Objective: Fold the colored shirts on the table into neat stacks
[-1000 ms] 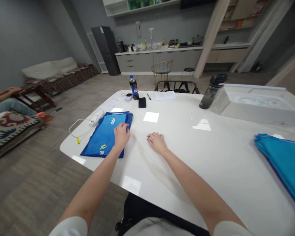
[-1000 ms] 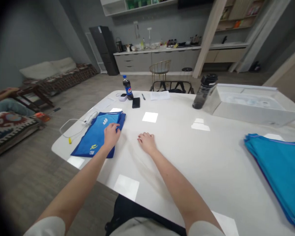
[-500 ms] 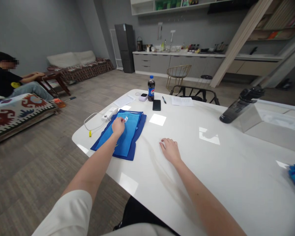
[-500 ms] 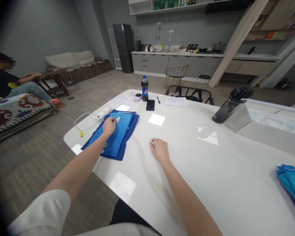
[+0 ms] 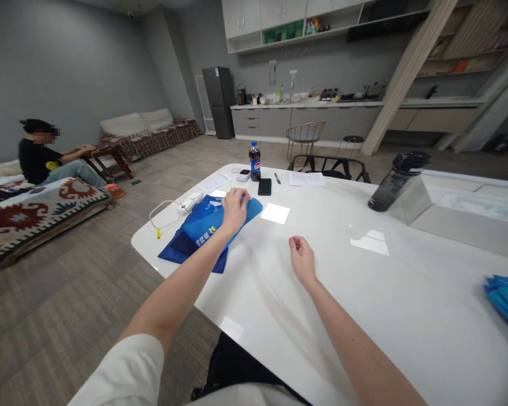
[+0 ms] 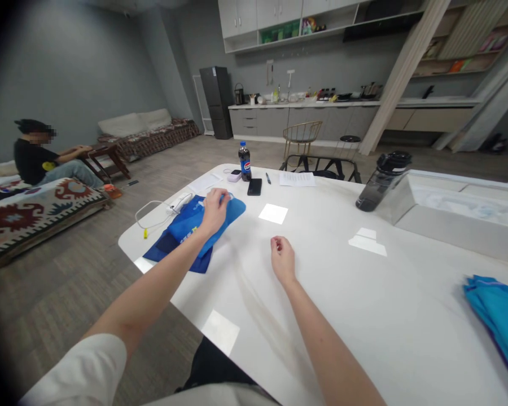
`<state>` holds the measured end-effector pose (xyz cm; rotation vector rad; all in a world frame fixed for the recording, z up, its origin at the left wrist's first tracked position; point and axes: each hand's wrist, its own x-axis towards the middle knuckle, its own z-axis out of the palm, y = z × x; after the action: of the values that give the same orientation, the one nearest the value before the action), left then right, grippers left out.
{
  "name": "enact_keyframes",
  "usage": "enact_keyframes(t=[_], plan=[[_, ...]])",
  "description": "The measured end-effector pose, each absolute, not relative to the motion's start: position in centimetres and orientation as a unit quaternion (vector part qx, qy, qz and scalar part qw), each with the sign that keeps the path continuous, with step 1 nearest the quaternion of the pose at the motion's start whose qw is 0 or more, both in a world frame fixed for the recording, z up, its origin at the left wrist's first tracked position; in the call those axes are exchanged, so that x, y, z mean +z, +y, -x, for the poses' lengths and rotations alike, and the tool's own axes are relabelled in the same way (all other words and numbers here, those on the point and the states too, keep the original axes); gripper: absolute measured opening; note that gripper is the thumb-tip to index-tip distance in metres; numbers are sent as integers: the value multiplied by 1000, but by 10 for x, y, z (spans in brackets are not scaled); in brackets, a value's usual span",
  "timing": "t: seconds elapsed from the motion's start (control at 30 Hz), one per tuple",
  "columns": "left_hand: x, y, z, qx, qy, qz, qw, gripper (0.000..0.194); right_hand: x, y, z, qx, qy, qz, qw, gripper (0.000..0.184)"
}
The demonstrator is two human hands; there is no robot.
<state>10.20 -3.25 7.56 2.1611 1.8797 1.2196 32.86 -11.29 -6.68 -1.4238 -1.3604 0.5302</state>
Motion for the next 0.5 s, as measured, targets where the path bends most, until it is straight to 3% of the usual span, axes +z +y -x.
enact_keyframes(t=[0.13, 0.23, 0.33, 0.5], plan=[[80, -61, -209, 395, 439, -795, 139, 16, -54, -140, -402, 219, -457, 620, 599, 40], [56, -99, -286, 313, 294, -864, 264, 14, -55, -168, -475, 160, -400, 665, 610, 44], [17, -153, -343, 193, 137, -890, 389, 9, -62, -208, -537, 122, -399, 725, 548, 49], [-30, -219, -377, 82, -8, -846, 527, 12, -71, -283, -574, 237, -433, 763, 417, 50]])
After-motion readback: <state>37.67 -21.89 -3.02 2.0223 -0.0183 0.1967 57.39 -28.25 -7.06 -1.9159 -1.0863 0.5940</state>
